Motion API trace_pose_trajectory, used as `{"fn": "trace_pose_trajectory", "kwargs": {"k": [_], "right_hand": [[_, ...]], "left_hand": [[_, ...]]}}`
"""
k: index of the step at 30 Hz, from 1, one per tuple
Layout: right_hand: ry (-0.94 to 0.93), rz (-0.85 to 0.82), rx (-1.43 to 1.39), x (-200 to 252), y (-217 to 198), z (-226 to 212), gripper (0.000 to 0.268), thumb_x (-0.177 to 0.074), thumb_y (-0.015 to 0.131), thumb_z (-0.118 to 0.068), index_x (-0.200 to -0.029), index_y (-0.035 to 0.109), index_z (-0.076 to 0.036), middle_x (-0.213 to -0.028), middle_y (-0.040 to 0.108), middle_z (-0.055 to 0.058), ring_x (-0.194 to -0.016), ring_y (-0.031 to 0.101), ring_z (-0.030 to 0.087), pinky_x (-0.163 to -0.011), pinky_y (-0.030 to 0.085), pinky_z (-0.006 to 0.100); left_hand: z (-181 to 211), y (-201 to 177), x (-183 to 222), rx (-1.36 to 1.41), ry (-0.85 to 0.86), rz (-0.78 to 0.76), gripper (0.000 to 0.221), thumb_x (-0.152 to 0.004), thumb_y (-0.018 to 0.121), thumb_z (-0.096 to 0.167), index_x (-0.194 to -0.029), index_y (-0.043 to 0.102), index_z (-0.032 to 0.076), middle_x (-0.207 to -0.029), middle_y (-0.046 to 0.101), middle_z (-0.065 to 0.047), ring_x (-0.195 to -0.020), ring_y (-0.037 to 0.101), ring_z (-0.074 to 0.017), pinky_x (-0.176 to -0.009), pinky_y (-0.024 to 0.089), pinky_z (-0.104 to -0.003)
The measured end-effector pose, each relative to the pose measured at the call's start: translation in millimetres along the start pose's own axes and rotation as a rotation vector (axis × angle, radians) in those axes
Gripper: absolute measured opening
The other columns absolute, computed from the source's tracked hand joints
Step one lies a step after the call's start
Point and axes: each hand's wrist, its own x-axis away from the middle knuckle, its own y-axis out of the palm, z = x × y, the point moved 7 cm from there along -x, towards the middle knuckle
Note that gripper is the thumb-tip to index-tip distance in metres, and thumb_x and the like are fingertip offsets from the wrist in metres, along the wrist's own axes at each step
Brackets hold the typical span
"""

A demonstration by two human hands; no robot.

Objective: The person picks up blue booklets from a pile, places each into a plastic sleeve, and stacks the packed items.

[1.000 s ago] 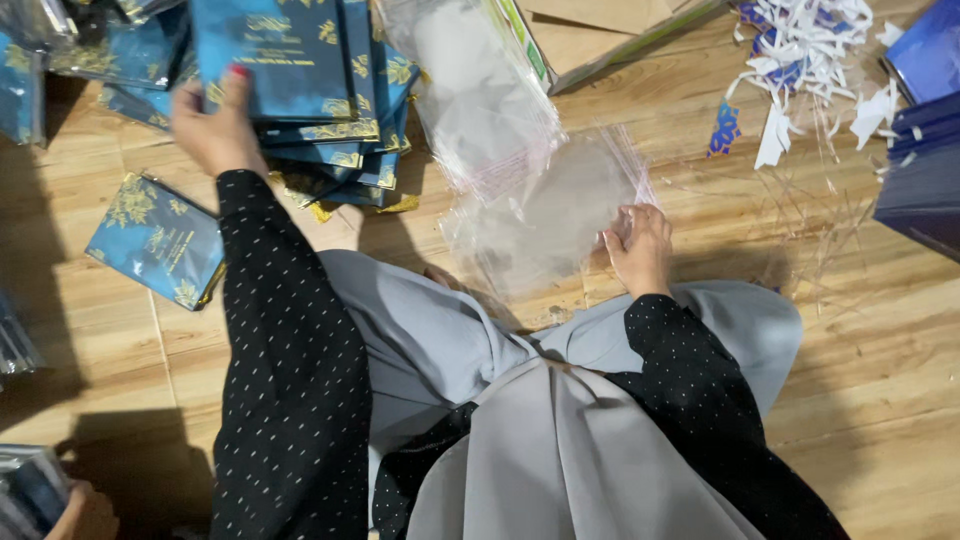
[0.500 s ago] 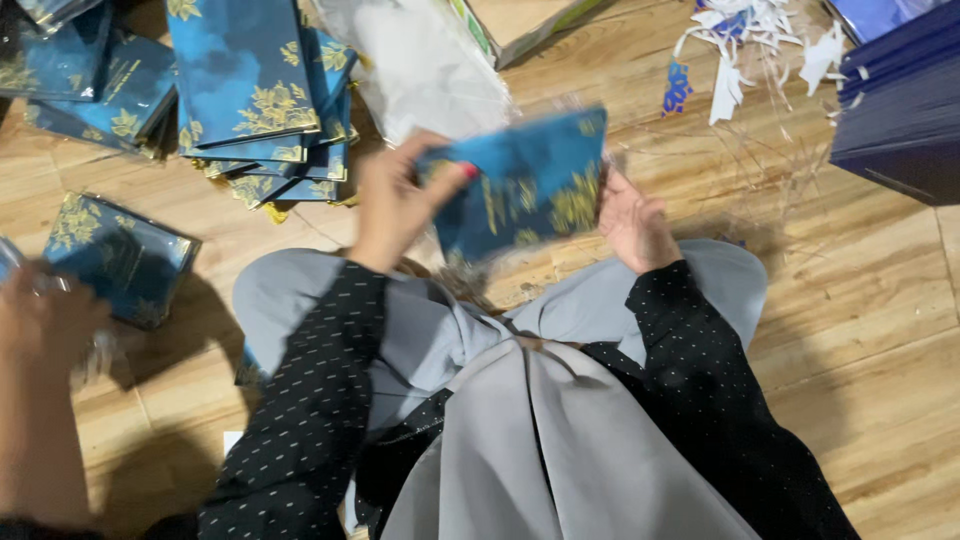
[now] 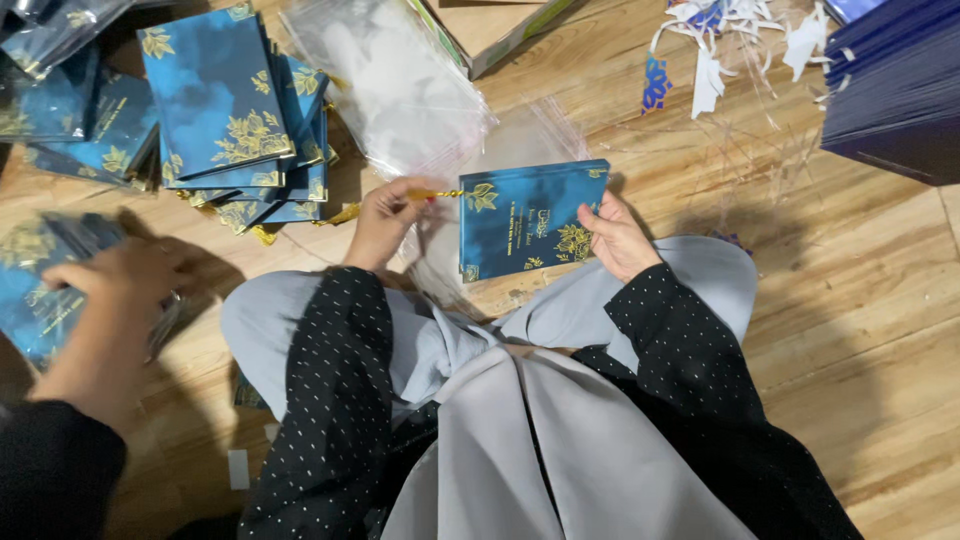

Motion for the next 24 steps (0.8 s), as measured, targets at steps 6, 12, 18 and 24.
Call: {"fn": "trace_pose_trajectory", "kwargs": {"k": [6,12,18,24], "right_hand": [[-0.206,0.13,0.085,22.1,32.6,-36.4,0.022,-0.089,0.052,-0.009,-0.11,0.051,-0.01,-0.1,0.058,0.007,-0.099,0.055,0.018,-0.098,0.037,0.037],[-0.715,-0.033,0.728,60.9,107.0,-84.2,0.036,-0.068,0.061,0.014,-0.096,0.067,-0.009,-0.099,0.064,0.007,-0.1,0.058,0.028,-0.096,0.037,0.044],[-0.303,0.092,0.428,47.5,99.1,-70.2,0.077,-0.059,0.045,0.03,-0.126,0.037,-0.008,-0.14,0.013,0.026,-0.129,0.015,0.047,-0.104,0.023,0.058],[0.101,0.126,-0.44,24.8,54.3,-13.4,0.04,-0.085,0.05,-0.025,-0.123,0.037,-0.023,-0.13,0.035,0.009,-0.128,0.033,0.028,-0.102,0.03,0.046]], "left_hand": [[0.2,18.5,38.4,0.365,-0.595,0.449,0.061,-0.081,0.045,0.055,-0.116,0.052,0.006,-0.092,0.06,-0.01,-0.081,0.062,-0.0209,-0.067,0.052,-0.03],[-62.1,17.6,-4.2,0.229,-0.397,0.304,0.024,-0.079,0.067,0.024,-0.099,0.065,0.01,-0.077,0.061,-0.011,-0.063,0.065,-0.0194,-0.058,0.058,-0.032],[24.4,23.3,9.5,-0.023,0.233,0.413,0.02,-0.088,0.053,0.004,-0.105,0.064,0.007,-0.098,0.066,-0.01,-0.094,0.058,-0.0124,-0.084,0.047,-0.026],[66.2,42.0,31.0,-0.324,0.496,0.446,0.04,-0.087,0.054,-0.001,-0.126,0.049,0.01,-0.131,0.044,-0.016,-0.12,0.044,-0.0337,-0.099,0.038,-0.043]]}}
